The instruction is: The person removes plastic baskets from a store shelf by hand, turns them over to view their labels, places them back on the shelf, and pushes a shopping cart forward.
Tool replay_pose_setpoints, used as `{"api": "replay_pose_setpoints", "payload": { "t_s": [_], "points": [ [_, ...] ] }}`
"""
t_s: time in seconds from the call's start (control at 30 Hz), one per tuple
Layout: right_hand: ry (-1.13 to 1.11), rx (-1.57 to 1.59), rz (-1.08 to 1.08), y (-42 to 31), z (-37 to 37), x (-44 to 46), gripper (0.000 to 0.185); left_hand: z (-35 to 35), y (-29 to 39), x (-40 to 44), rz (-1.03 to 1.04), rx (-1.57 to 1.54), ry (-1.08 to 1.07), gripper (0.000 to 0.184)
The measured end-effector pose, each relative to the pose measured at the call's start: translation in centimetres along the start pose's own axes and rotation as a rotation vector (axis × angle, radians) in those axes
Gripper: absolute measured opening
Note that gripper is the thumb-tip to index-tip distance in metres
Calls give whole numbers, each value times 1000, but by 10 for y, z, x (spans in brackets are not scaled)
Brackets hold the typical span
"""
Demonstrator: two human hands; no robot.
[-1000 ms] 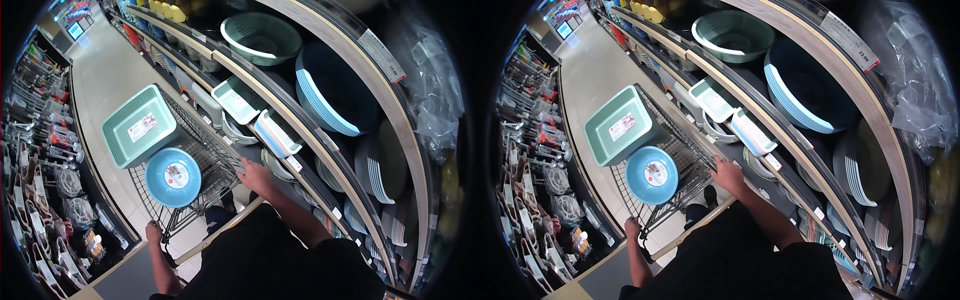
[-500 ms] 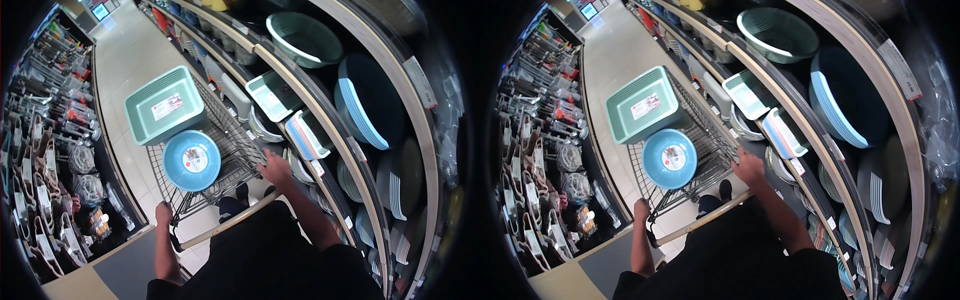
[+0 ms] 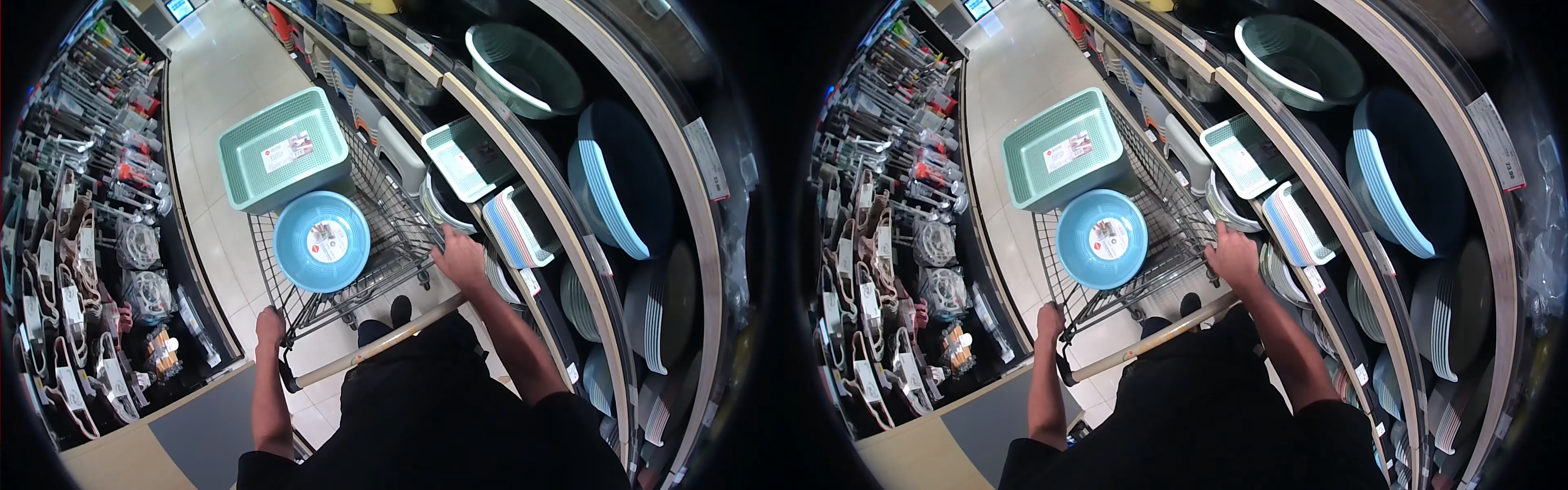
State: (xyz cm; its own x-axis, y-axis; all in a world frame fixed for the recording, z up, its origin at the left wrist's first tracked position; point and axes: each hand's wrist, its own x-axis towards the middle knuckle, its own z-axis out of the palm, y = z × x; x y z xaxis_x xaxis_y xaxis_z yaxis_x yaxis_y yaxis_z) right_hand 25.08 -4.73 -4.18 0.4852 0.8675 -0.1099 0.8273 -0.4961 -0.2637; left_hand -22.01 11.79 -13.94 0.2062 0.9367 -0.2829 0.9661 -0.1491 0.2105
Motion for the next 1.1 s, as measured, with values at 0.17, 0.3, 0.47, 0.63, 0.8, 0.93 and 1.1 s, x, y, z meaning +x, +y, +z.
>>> {"api": "replay_pose_setpoints", "payload": {
  "t_s": [0.17, 0.3, 0.47, 0.63, 0.8, 0.93, 1.1],
  "points": [
    [48, -7, -22, 3, 4, 15, 52, -12, 15, 12, -31, 59, -87, 37],
    [15, -39, -23, 2, -2, 27, 51, -15, 20, 20, -37, 30, -94, 38],
    [-16, -6, 15, 4, 3, 37, 54, -25, 33, 27, -109, 54, -141, 39],
    [-21, -69, 16, 1, 2, 41, 56, -33, 41, 30, -135, 66, -161, 39],
    [-22, -65, 9, -1, -1, 42, 56, -28, 35, 35, -132, 94, -143, 41],
    [-45, -41, 11, 0, -2, 47, 55, -33, 41, 35, -141, 92, -153, 42],
    [-40, -27, -1, 0, -4, 49, 56, -29, 36, 39, -111, 91, -118, 42]
  ]
}}
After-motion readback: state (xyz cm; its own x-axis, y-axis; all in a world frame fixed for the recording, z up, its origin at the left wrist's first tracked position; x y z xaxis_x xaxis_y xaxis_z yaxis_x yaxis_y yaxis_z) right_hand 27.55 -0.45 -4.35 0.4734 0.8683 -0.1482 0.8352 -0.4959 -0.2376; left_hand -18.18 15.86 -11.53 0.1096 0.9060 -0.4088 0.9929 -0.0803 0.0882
